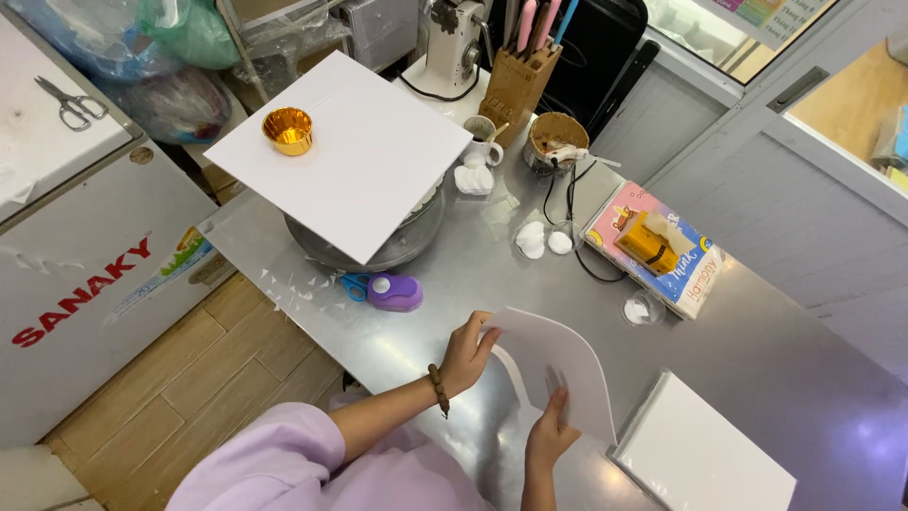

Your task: The recorder uses a circular hand punch tool to cut small circles from a white sheet of material on a stainless steel work table.

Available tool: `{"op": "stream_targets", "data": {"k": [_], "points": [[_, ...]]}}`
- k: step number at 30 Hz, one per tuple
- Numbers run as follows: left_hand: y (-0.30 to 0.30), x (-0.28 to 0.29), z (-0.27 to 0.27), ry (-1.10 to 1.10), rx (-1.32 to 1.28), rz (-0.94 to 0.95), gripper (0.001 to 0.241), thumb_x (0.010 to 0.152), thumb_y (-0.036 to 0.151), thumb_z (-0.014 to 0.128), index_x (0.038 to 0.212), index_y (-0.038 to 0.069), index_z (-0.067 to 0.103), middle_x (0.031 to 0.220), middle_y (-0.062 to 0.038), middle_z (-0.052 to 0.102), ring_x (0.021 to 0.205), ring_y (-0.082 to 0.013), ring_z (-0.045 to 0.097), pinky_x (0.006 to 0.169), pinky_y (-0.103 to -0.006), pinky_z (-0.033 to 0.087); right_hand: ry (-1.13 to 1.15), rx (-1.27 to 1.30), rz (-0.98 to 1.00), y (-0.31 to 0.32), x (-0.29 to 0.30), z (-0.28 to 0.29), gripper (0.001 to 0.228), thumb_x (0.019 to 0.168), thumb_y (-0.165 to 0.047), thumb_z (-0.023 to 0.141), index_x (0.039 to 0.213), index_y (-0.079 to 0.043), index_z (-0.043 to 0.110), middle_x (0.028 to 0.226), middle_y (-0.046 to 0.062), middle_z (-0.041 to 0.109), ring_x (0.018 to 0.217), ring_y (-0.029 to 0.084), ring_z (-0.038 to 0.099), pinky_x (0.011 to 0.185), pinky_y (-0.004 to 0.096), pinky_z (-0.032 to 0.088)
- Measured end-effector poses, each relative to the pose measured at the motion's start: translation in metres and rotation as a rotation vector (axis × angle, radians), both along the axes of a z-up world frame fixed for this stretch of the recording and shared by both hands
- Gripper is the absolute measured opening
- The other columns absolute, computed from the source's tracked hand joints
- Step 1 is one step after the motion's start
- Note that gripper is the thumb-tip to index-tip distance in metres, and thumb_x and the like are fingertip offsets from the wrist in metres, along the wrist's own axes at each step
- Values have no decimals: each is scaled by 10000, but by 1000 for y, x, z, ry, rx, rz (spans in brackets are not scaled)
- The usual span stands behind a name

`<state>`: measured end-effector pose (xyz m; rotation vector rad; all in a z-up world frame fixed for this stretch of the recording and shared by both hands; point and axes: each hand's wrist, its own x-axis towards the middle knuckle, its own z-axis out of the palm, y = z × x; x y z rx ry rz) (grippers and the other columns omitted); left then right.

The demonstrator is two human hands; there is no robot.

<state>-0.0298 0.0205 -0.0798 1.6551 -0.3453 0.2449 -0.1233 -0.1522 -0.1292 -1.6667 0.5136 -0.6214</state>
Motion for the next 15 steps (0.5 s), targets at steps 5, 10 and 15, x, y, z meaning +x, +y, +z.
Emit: {"op": "stream_targets", "data": {"k": [5, 10, 15], "points": [[-4, -7, -23, 168, -26, 9, 210, 1078, 179, 516, 1200, 9, 491, 1016, -163, 728, 910, -286, 719, 787, -375, 545, -19, 2, 19, 13, 4, 5, 384, 1086, -242, 561, 1185, 108, 682, 1110, 159, 723, 991, 186, 683, 884, 313, 539], [-6, -7, -37, 284, 77, -25, 232, 1076, 193, 522, 1214, 13, 469, 845, -181, 668, 740, -326, 666, 686, -414, 514, -70, 11, 21, 3, 3, -10, 389, 1086, -251, 562, 1181, 106, 682, 1096, 135, 727, 975, 175, 683, 875, 300, 542], [-7, -9, -60, 242, 70, 6, 265, 1055, 166, 513, 1255, 8, 440, 830, -183, 685, 722, -365, 663, 637, -444, 503, 94, -39, -50, -2, -1, -42, 398, 1076, -268, 611, 1093, 105, 747, 878, 111, 718, 705, 125, 566, 615, 311, 446]]}}
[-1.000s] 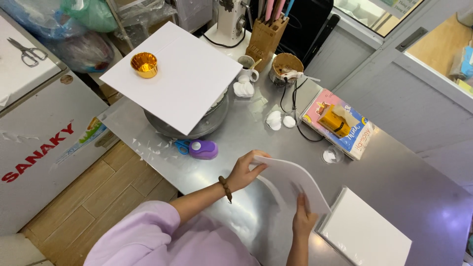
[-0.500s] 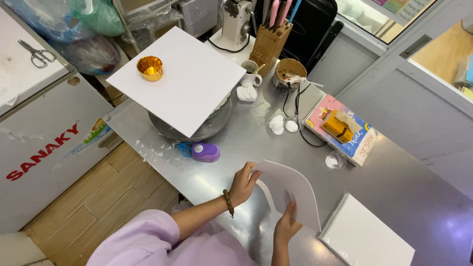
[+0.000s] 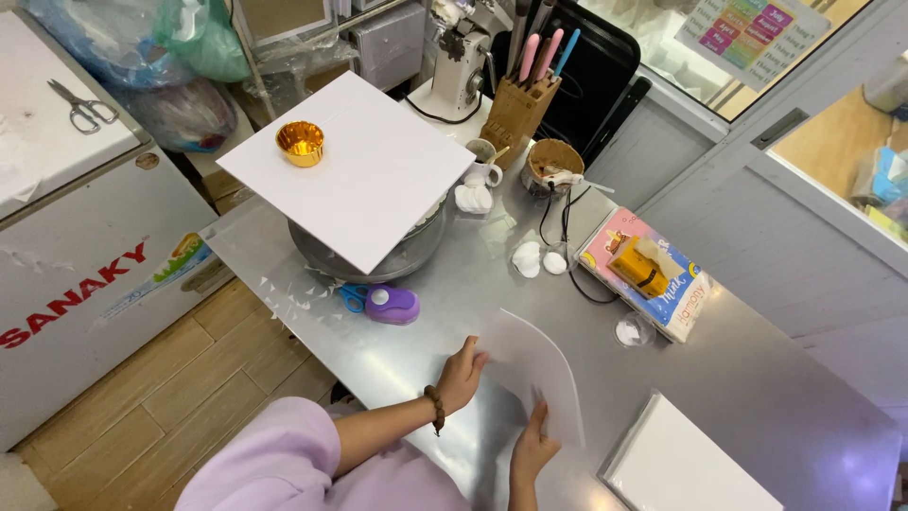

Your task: The recorder uses a circular hand punch tool to cut small circles from a white sheet of material on a stainless steel work table.

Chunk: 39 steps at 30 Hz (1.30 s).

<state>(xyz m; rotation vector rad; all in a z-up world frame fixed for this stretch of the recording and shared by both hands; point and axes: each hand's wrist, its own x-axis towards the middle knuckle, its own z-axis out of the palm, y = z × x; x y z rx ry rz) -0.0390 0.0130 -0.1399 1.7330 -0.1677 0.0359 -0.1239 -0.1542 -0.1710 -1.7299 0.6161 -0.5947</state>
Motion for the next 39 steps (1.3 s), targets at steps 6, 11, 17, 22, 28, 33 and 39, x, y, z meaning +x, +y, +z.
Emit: {"op": "stream_targets", "data": {"k": [6, 11, 17, 22, 28, 33, 39], "points": [[11, 1, 15, -238, 61, -143, 271, 1089, 193, 504, 1269, 3, 435, 912, -212, 685, 825, -417, 668, 688, -463, 513, 301, -105, -133, -25, 2, 7, 492, 1087, -323, 632, 1007, 144, 765, 744, 220, 688, 603, 178, 514, 564, 378, 424], [84, 59, 17, -127, 505, -253, 406, 1015, 349, 565, 1272, 36, 537, 1055, -198, 676, 983, -369, 650, 846, -501, 479, 177, -41, 153, -65, 11, 24, 384, 999, -268, 707, 1092, 103, 728, 920, 143, 726, 782, 177, 646, 680, 323, 506], [162, 95, -54, -337, 1125, 95, 433, 874, 435, 679, 1168, 118, 653, 1170, -85, 657, 1132, -294, 565, 969, -522, 396, 472, 245, 314, -75, 8, -40, 417, 904, -253, 745, 1090, 120, 717, 987, 155, 747, 847, 216, 679, 740, 324, 524], [117, 95, -57, -560, 955, -91, 413, 846, 404, 726, 1162, 145, 669, 1143, -59, 660, 1146, -260, 575, 993, -473, 413, 503, 247, 372, -64, 15, -61, 404, 918, -226, 733, 1098, 135, 732, 1001, 192, 747, 846, 247, 665, 752, 356, 520], [55, 88, -24, -584, 767, -308, 394, 855, 377, 746, 1136, 109, 683, 1175, -89, 667, 1139, -283, 587, 1017, -451, 420, 510, 292, 286, -67, 5, -53, 381, 903, -197, 726, 1142, 99, 696, 1032, 179, 746, 870, 255, 692, 768, 360, 537], [25, 106, -16, -290, 611, -2, 392, 897, 423, 685, 1119, 100, 694, 1186, -81, 679, 1151, -303, 612, 997, -469, 461, 510, 355, 236, -67, -6, -56, 405, 896, -207, 734, 1129, 121, 685, 1028, 196, 740, 871, 265, 700, 759, 365, 547], [5, 138, -70, 46, 669, 81, 407, 957, 420, 579, 1149, 75, 676, 1123, -132, 719, 1031, -354, 663, 882, -484, 512, 670, 314, 325, -20, -4, -33, 446, 904, -236, 696, 1167, 123, 663, 1023, 291, 736, 870, 363, 751, 782, 392, 603]]}}
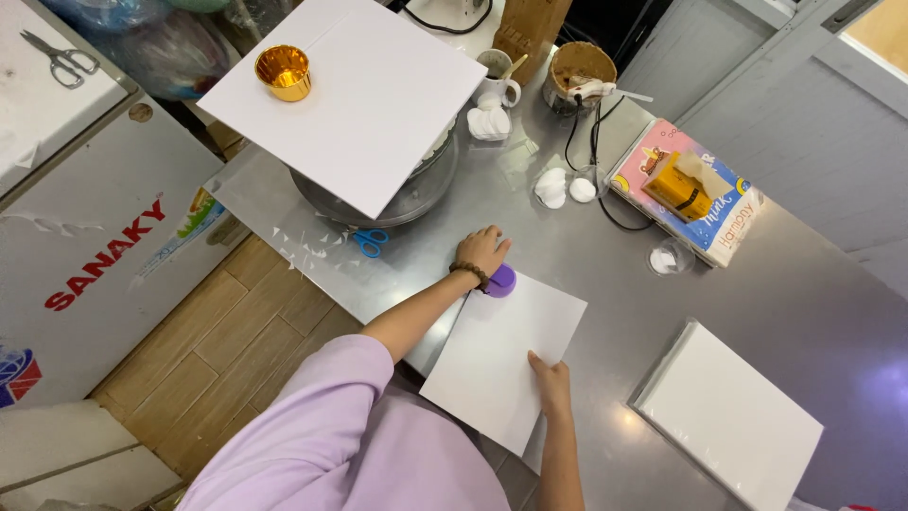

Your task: The recorder uses a circular hand punch tool to cut small circles from a white sheet of material on a stainless steel work table.

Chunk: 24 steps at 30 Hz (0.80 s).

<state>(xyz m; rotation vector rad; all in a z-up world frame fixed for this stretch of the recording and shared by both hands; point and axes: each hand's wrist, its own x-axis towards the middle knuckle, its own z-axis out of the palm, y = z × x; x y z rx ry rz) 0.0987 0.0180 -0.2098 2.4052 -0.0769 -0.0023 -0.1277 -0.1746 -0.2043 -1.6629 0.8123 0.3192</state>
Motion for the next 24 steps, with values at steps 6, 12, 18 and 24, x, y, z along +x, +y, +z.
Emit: {"op": "stream_targets", "data": {"k": [6, 12, 18, 24], "points": [[-1, -5, 18, 253, 106, -21, 464, 1072, 407, 381, 978, 94, 709, 872, -133, 753, 808, -356, 723, 755, -488, 569, -63, 109, -50, -2, -13, -29, 467, 879, -205, 715, 1171, 154, 650, 1061, 293, 736, 914, 363, 747, 805, 408, 595], [-1, -4, 13, 199, 108, -13, 455, 1067, 388, 400, 965, 86, 725, 883, -146, 750, 825, -371, 719, 793, -493, 563, -5, 130, -64, 1, -13, -20, 448, 882, -205, 713, 1157, 144, 659, 1026, 284, 740, 858, 350, 753, 758, 405, 607], [-1, -4, 10, 174, 103, -13, 431, 1059, 364, 408, 984, 70, 714, 858, -164, 752, 809, -378, 724, 818, -492, 554, 15, 145, -74, -4, -14, -30, 442, 863, -201, 749, 1116, 153, 668, 973, 289, 739, 783, 354, 743, 691, 417, 607], [6, -4, 23, 262, 38, -1, 424, 1068, 326, 399, 952, 30, 680, 889, -176, 732, 828, -391, 705, 774, -499, 559, 80, 160, -87, 0, -13, -22, 471, 868, -215, 734, 1117, 183, 686, 981, 287, 744, 785, 338, 727, 673, 417, 581]]}}
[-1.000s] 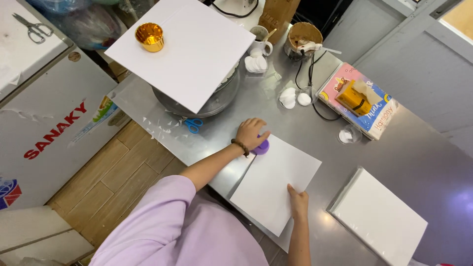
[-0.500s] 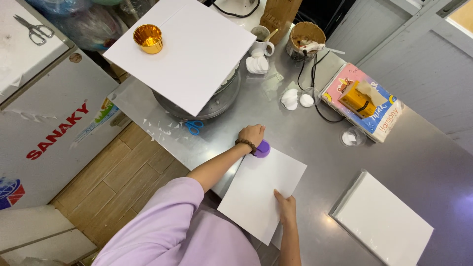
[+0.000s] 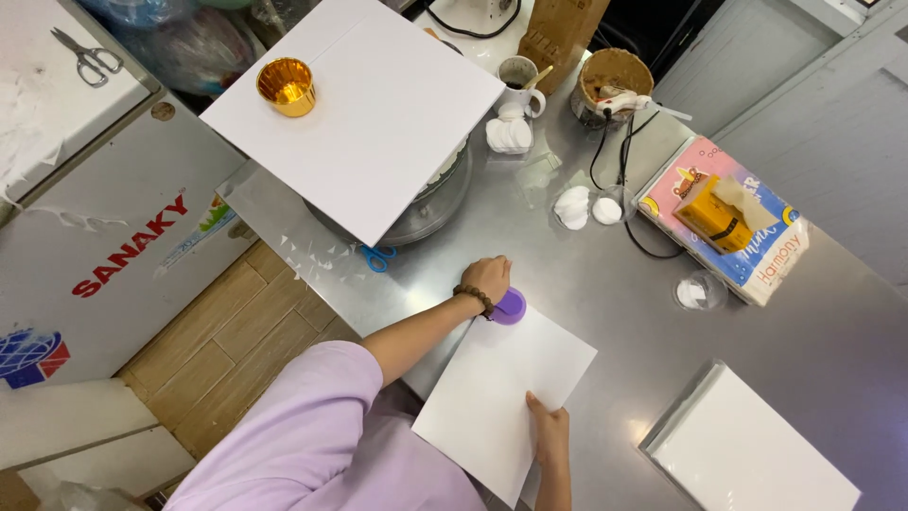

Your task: The recorder uses a circular hand punch tool to cut small circles from a white sheet of material on a stainless steel work table.

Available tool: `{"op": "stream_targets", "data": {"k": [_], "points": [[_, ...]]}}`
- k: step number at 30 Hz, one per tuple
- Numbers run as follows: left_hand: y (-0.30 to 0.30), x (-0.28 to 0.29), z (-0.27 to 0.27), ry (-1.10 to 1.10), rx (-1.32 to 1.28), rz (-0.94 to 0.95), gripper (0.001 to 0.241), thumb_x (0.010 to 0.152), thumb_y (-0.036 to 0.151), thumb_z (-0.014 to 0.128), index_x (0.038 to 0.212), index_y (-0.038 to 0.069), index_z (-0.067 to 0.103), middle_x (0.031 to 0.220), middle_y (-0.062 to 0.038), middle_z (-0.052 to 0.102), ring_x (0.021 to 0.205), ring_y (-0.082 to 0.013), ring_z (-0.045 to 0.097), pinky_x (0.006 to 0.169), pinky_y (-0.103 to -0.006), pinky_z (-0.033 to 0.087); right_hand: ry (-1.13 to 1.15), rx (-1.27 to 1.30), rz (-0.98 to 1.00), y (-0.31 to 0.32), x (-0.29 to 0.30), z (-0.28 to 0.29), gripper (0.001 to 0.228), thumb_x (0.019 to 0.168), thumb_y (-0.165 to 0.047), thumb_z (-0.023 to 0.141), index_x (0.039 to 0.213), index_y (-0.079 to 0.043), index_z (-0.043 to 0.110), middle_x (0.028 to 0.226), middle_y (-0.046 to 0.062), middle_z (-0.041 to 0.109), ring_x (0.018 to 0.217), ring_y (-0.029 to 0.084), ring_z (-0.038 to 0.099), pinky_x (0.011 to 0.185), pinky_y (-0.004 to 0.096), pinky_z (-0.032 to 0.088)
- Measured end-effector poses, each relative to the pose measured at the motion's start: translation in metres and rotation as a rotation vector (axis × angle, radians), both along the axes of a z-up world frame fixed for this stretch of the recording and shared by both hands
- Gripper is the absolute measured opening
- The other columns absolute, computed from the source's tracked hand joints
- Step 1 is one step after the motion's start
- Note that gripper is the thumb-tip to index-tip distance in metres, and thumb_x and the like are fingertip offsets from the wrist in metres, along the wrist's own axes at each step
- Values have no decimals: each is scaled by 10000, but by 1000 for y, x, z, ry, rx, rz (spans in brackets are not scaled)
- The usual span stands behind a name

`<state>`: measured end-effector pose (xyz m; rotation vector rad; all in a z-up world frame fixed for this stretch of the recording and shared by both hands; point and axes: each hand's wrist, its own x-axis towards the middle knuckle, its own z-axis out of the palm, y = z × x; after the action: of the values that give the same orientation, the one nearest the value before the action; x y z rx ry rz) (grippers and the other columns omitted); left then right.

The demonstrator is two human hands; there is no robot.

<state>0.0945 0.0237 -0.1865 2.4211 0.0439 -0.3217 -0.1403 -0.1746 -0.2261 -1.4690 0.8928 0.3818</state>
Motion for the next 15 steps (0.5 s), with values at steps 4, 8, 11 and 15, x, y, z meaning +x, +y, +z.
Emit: {"op": "stream_targets", "data": {"k": [4, 8, 11, 15], "points": [[-1, 8, -16, -59, -4, -1, 395, 1049, 315, 421, 943, 30, 673, 884, -181, 727, 830, -396, 694, 769, -508, 543, -43, -39, -9, -7, -2, -28, 495, 841, -201, 761, 1177, 149, 666, 1073, 248, 746, 941, 299, 719, 826, 389, 550], [6, 5, 0, 89, -82, 50, 395, 1064, 299, 407, 896, 55, 669, 838, -165, 728, 800, -357, 702, 783, -473, 537, 65, -67, -8, -1, -3, -26, 493, 882, -206, 722, 1229, 136, 638, 1104, 285, 727, 999, 361, 730, 893, 438, 567], [14, -2, -5, 55, -186, 78, 391, 1060, 286, 407, 857, 62, 655, 794, -145, 730, 771, -332, 704, 787, -456, 538, 73, -39, -30, 5, -8, -20, 474, 885, -195, 721, 1216, 136, 652, 1095, 280, 734, 989, 363, 724, 868, 429, 566], [12, 4, -23, -31, -200, 59, 333, 1059, 266, 439, 887, 63, 639, 874, -138, 723, 862, -334, 680, 838, -458, 517, 8, -9, -46, 1, -1, -16, 434, 894, -174, 718, 1185, 145, 670, 1087, 253, 741, 977, 333, 712, 832, 407, 559]]}}
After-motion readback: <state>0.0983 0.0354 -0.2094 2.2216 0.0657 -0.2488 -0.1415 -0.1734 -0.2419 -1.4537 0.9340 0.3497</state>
